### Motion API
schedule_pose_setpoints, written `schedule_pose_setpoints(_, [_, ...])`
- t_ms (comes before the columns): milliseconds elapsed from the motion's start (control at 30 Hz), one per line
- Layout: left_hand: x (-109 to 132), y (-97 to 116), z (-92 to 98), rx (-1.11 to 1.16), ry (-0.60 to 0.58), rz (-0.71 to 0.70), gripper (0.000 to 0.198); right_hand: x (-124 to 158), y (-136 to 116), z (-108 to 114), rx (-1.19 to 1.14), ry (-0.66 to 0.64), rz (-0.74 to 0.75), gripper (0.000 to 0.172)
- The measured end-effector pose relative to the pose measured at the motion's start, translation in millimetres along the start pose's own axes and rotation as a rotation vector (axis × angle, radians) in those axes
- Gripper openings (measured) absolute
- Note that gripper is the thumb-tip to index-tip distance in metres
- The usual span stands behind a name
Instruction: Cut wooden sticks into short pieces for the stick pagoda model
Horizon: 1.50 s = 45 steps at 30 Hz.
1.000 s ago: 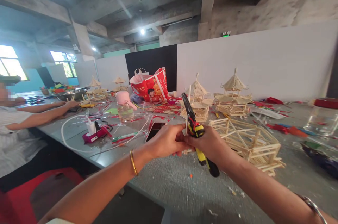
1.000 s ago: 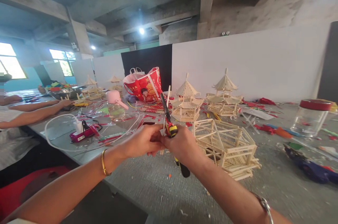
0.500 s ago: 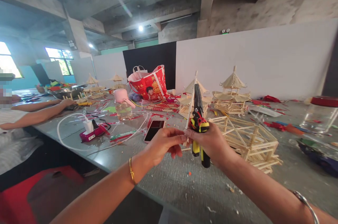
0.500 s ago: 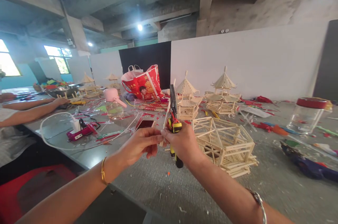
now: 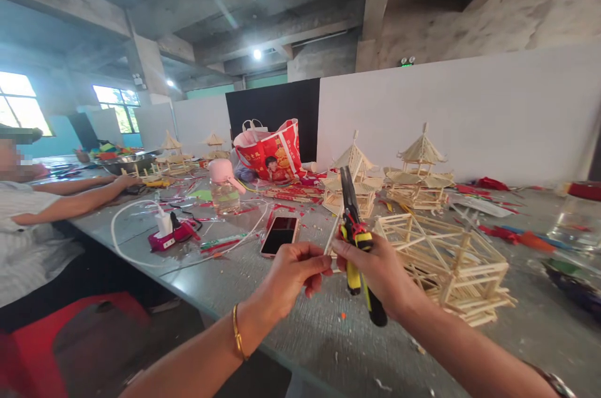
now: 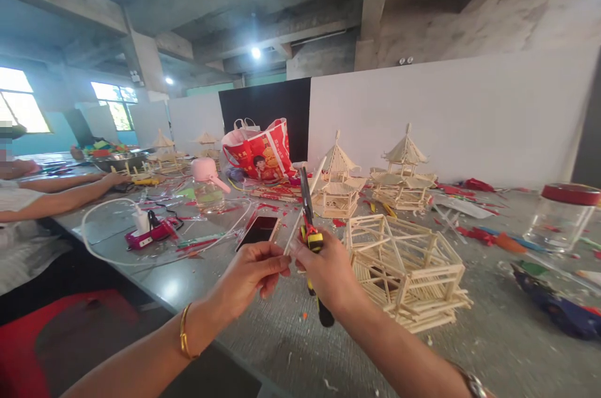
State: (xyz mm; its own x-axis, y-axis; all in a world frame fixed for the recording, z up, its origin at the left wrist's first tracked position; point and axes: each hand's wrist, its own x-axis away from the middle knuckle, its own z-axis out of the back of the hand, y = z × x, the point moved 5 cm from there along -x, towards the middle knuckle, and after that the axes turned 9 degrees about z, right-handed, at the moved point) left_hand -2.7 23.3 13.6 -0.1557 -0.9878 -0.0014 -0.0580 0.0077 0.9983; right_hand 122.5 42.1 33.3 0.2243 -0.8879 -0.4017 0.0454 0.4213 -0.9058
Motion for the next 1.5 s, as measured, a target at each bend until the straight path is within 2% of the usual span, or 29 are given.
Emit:
schedule_pose_setpoints(100, [7,8,20.6,-0.031,0.05,-0.007,0.017,16,-5,7,0.169,-0.094,-0.036,0.036])
schedule_pose_setpoints(233, [21,21,41.3,-0.054,0.07,0.011,0.015,37,-2,25,0.581,-0.165,0.015,0.04])
schedule_pose_setpoints(333, [27,22,40.3,-0.027,0.005,0.063,0.015,47,5,29,0.737,-0.232,0.002,0.042])
schedule_pose_setpoints(467, [26,16,28.8,-0.004,-0.096,0.138,0.014,53,7,24,0.85,-0.358,-0.04,0.052])
schedule_pose_setpoints(567, [22,13,22.7,-0.019,-0.143,0.155,0.014,54,4,20,0.861,-0.418,-0.054,0.055])
schedule_pose_setpoints(800, [18,12,19.6,-0.051,-0.181,0.157,0.015,51,5,17,0.774,-0.459,-0.091,0.041])
schedule_pose_setpoints(1100, [15,10,21.0,-0.104,-0.133,0.172,0.015,49,9,16,0.737,-0.499,-0.129,0.028])
schedule_pose_setpoints(1233, [17,10,22.9,-0.159,-0.109,0.153,0.015,47,8,13,0.718,-0.517,-0.099,0.021])
schedule_pose_setpoints(1500, [15,8,28.2,-0.281,-0.052,0.14,0.013,44,9,13,0.783,-0.524,-0.121,0.02])
